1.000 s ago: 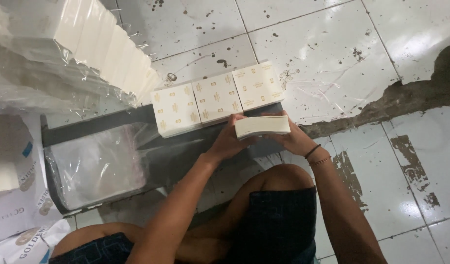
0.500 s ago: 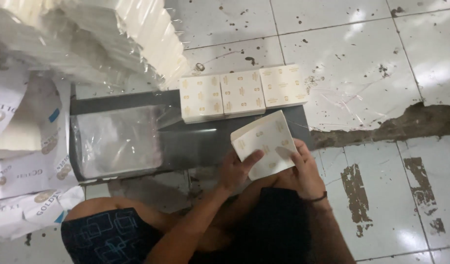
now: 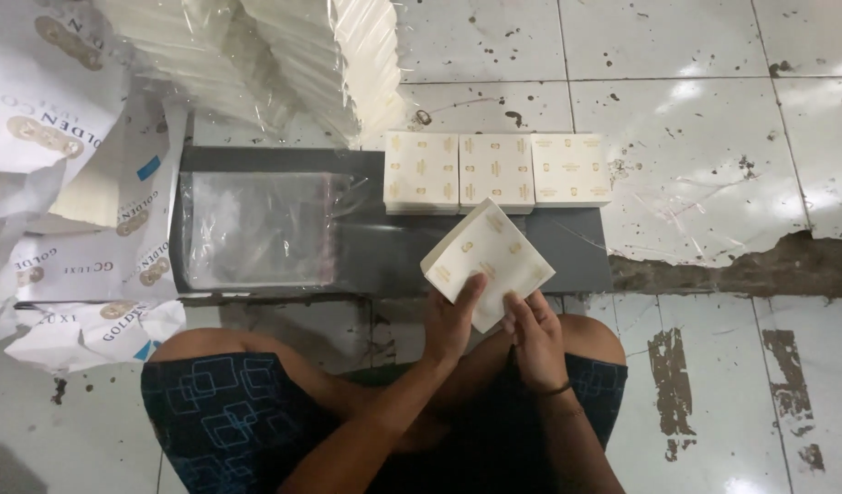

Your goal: The person sits on the floor and repeatedly picks up stacks of small notepads, places them into clear plastic bags, and seals them. The packaged notepads are then set aside in a pile.

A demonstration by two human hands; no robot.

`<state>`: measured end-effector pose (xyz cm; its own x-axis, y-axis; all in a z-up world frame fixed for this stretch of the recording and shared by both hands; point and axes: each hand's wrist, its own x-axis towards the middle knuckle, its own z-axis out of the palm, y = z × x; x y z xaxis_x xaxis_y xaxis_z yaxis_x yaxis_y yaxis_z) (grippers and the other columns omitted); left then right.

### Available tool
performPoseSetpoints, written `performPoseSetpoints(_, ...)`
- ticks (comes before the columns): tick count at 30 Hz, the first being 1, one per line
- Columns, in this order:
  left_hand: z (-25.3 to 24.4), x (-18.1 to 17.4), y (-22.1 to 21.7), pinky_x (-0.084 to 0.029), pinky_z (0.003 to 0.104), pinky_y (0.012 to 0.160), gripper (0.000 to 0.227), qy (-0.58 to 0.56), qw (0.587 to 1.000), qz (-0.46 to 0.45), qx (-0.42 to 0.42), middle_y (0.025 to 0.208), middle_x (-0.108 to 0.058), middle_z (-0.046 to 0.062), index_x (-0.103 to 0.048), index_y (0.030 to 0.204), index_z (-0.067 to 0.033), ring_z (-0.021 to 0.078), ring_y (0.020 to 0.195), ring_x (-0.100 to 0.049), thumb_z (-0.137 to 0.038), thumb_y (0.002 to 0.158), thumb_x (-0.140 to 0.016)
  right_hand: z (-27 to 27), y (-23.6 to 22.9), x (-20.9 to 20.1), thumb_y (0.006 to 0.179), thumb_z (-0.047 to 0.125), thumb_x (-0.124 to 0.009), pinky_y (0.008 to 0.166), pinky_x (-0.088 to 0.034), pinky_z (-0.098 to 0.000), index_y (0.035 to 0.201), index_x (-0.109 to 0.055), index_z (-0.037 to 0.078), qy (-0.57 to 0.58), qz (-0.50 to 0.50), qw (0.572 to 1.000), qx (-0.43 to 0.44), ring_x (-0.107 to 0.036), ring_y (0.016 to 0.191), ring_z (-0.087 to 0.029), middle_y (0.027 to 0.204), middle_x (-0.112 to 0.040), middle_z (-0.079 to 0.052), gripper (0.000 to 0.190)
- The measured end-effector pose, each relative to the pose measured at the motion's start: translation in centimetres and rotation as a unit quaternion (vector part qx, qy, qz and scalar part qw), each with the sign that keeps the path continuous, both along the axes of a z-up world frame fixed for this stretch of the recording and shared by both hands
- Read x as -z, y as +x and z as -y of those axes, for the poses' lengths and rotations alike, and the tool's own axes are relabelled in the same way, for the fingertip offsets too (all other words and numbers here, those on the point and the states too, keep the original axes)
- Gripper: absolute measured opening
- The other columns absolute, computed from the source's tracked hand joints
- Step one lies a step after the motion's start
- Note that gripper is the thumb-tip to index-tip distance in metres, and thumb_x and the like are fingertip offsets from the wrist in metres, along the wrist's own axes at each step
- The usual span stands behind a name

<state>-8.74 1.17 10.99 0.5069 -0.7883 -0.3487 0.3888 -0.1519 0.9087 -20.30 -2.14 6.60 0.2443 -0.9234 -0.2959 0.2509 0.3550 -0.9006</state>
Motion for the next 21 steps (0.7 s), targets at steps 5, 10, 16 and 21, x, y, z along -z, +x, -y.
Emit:
performPoseSetpoints(5,-0.4,-0.5,0.0,-0.049,0.053,0.094,0.069,0.005,1.0,0.018,0.021,0.119,-0.068,0.023,-0.061,0.129,0.0022,0.0257,0.119,-0.06,-0.052,0.089,-0.076,-0.2,-0.4,0.1,0.099,0.007,-0.057,0.054,-0.052,-0.0184,0.147,-0.048,0.0,0.005,0.003,1.0,0.03,-0.058,0.068,-0.008,0.095,-0.065,-0.006,0.049)
performPoseSetpoints(10,-0.3,0.3,-0.3,-0.048,0.054,0.093,0.069,0.016,1.0,0.005,0.025,0.12,-0.067,0.024,-0.06,0.129,0.003,0.0276,0.119,-0.06,-0.052,0.09,-0.075,0.2,-0.1,-2.2,0.098,0.007,-0.062,0.076,-0.059,-0.0334,0.141,-0.056,-0.002,0.029,-0.023,0.998,0.045,-0.066,0.088,-0.017,0.108,-0.069,-0.012,0.044)
performPoseSetpoints(16,0.1,0.0,-0.7,-0.049,0.054,0.097,0.071,0.012,0.999,-0.004,0.035,0.125,-0.066,0.024,-0.059,0.133,0.0037,0.0281,0.121,-0.058,-0.053,0.091,-0.071,0.5,-0.8,-1.3,0.1,0.012,-0.06,0.079,-0.06,-0.0412,0.139,-0.056,-0.004,0.073,0.006,0.995,0.061,-0.067,0.091,-0.023,0.105,-0.065,-0.015,0.043)
performPoseSetpoints(21,0.1,0.4,-1.0,-0.048,0.054,0.098,0.07,0.017,0.999,0.001,0.033,0.124,-0.066,0.023,-0.059,0.132,0.0055,0.0257,0.121,-0.057,-0.05,0.092,-0.072,0.8,-2.7,4.2,0.104,0.02,-0.056,0.083,-0.058,-0.0369,0.139,-0.053,-0.006,0.102,0.021,0.99,0.093,-0.059,0.09,-0.017,0.101,-0.056,-0.008,0.044)
